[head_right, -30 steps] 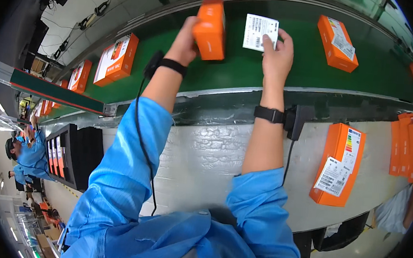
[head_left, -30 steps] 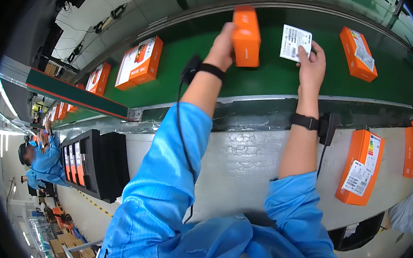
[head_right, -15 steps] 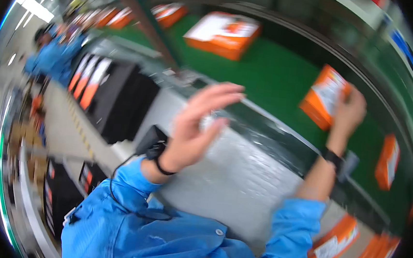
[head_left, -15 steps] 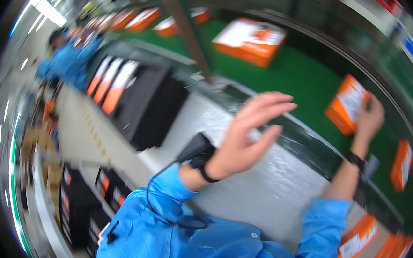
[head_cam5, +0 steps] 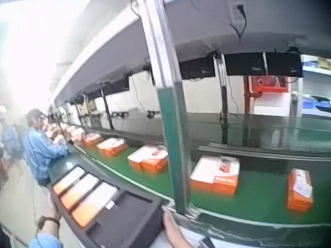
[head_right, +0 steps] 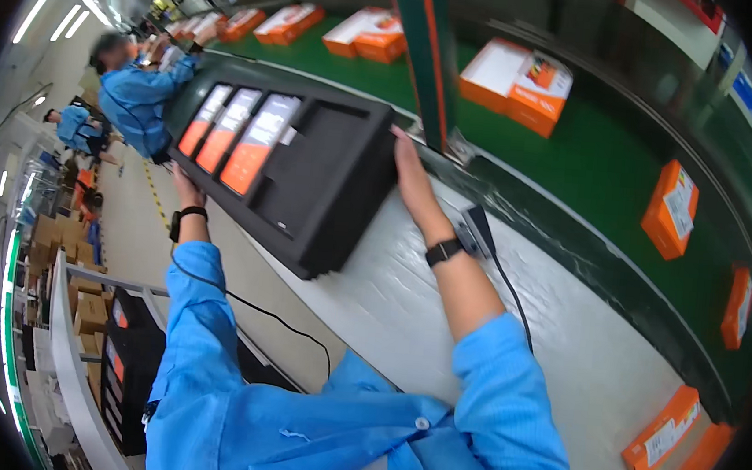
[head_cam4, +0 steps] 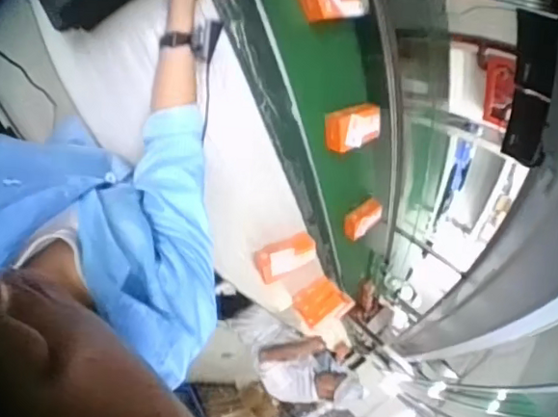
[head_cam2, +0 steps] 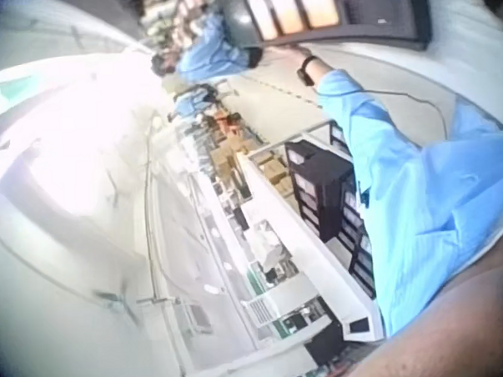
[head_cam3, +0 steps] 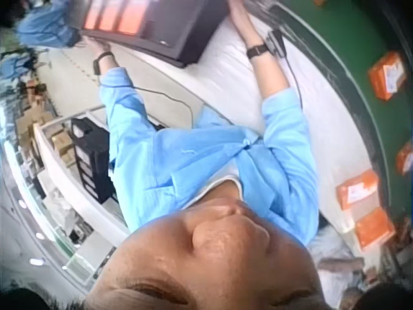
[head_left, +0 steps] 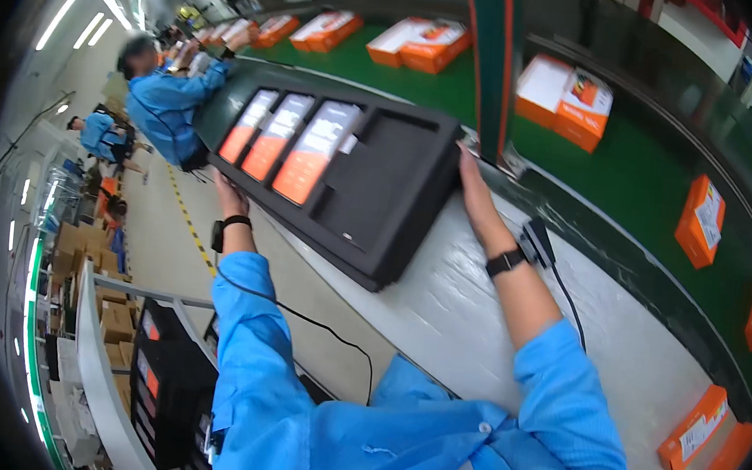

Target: The recorder is assembling or packaging smartphones on a factory line, including applying stickers and placing them in boxes.

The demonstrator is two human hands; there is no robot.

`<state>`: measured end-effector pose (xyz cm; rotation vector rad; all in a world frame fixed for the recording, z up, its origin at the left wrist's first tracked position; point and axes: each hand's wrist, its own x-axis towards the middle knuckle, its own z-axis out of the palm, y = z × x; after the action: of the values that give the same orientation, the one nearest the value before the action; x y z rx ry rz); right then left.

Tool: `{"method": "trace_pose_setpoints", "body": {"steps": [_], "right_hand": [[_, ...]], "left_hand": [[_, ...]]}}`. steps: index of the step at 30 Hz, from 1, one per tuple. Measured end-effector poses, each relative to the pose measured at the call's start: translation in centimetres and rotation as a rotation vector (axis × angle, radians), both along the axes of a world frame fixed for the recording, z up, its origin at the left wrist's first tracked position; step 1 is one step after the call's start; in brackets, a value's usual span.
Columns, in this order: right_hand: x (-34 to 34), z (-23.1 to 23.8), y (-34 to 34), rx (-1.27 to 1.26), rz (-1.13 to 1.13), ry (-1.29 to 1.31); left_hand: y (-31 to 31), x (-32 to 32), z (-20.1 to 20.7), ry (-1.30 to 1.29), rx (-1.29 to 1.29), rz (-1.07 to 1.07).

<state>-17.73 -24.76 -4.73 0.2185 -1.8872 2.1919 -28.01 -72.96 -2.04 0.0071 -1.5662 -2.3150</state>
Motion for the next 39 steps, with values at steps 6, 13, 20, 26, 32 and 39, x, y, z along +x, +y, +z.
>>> {"method": "trace_pose_setpoints", "body": {"steps": [6,13,20,26,32,39], "right_hand": [[1.5,-1.5,0.2,-0.035,-0.1,-0.033],[11.1,0.6,3.0,-0.019,-0.338,-0.093],[25.1,2.1,11.9,-0.709,-0.351,-0.35],[33.4,7.4,22.6,-0.535,-0.456,-0.353],[35.2,12.3,37.1,0.277,-0.966,0.082],[25.7,23.7,23.6,0.767,-0.169,0.099]], "left_hand": [[-0.2,-3.9,-1.8,0.025,0.002,0.226],[9.8,8.8,2.9,0.045,-0.185,0.204],[19.2,19.2,-0.8,0.042,-0.176,0.008],[29.0,25.5,-1.0,-0.28,0.149,0.033],[33.6,27.5,11.4,0.361,-0.988,-0.045],[40.2,23.0,12.2,0.199,-1.697,0.017]]}}
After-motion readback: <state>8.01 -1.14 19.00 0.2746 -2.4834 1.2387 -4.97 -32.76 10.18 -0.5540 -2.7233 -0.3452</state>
